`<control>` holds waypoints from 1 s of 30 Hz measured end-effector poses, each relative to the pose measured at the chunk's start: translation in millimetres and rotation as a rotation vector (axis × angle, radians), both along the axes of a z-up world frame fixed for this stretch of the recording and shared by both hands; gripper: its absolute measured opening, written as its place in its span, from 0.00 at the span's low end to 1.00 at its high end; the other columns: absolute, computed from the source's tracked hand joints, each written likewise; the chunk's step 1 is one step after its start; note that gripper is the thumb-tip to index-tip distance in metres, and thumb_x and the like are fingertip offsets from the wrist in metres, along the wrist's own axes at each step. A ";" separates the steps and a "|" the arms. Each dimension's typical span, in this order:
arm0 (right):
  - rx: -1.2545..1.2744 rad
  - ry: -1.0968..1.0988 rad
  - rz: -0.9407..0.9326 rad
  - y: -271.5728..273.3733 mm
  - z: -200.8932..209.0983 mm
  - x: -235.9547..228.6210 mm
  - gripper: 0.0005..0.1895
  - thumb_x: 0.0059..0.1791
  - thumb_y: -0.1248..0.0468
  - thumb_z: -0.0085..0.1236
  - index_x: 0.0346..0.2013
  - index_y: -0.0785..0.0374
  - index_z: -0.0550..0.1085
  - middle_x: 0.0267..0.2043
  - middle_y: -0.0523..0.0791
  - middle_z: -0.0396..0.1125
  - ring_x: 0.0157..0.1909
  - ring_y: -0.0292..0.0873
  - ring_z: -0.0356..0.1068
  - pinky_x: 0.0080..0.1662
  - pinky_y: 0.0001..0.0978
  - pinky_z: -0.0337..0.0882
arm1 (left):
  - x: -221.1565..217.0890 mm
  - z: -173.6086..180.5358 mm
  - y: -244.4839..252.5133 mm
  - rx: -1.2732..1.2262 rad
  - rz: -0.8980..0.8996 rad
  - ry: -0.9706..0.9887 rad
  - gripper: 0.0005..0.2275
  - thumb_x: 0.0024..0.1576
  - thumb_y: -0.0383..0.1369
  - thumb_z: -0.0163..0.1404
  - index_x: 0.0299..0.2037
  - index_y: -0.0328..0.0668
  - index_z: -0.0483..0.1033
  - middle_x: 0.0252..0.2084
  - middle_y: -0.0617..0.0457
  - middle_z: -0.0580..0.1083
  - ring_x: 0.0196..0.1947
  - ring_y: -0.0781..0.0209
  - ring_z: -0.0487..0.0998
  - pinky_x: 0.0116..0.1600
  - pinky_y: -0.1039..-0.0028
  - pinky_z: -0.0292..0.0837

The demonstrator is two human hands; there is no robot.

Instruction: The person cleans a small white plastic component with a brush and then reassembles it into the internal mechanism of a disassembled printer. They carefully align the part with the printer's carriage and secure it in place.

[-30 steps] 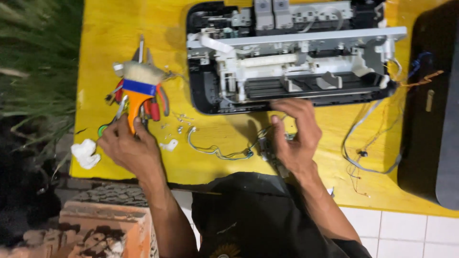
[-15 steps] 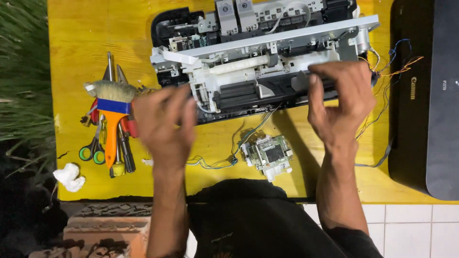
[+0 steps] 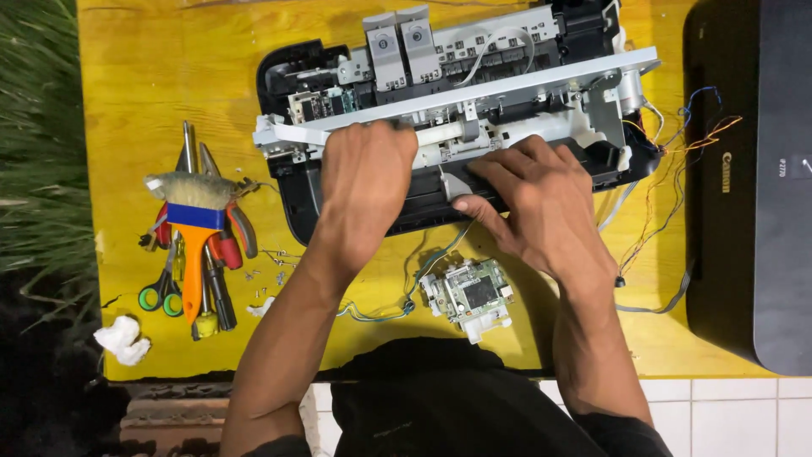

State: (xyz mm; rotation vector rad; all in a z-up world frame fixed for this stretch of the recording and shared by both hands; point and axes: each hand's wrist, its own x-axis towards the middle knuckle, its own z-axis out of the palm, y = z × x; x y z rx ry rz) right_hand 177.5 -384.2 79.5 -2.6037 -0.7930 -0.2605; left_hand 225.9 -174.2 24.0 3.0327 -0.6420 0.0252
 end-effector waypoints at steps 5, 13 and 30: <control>-0.024 -0.018 -0.025 -4.8 -13.1 0.5 0.24 0.55 0.43 0.54 0.44 0.60 0.81 0.43 0.48 0.76 0.45 0.51 0.72 0.41 0.41 0.66 | 2.9 0.7 2.6 -0.044 -0.064 -0.010 0.09 0.46 0.21 0.57 0.16 0.41 0.75 0.14 0.51 0.70 0.16 0.51 0.73 0.23 0.61 0.70; -0.019 0.001 -0.038 -4.7 -12.9 -0.6 0.24 0.55 0.43 0.55 0.43 0.61 0.81 0.41 0.49 0.76 0.44 0.51 0.71 0.41 0.41 0.67 | 2.9 6.8 3.4 -0.098 -0.123 0.009 0.08 0.44 0.20 0.57 0.17 0.39 0.73 0.15 0.49 0.70 0.15 0.49 0.74 0.23 0.61 0.71; -0.269 0.347 -0.299 9.0 -30.9 38.6 0.14 0.46 0.55 0.66 0.45 0.54 0.82 0.38 0.50 0.77 0.43 0.62 0.77 0.43 0.59 0.75 | -41.8 41.7 57.5 -1.123 0.148 -0.014 0.08 0.63 0.25 0.51 0.44 0.42 0.85 0.21 0.48 0.76 0.18 0.62 0.72 0.28 0.74 0.68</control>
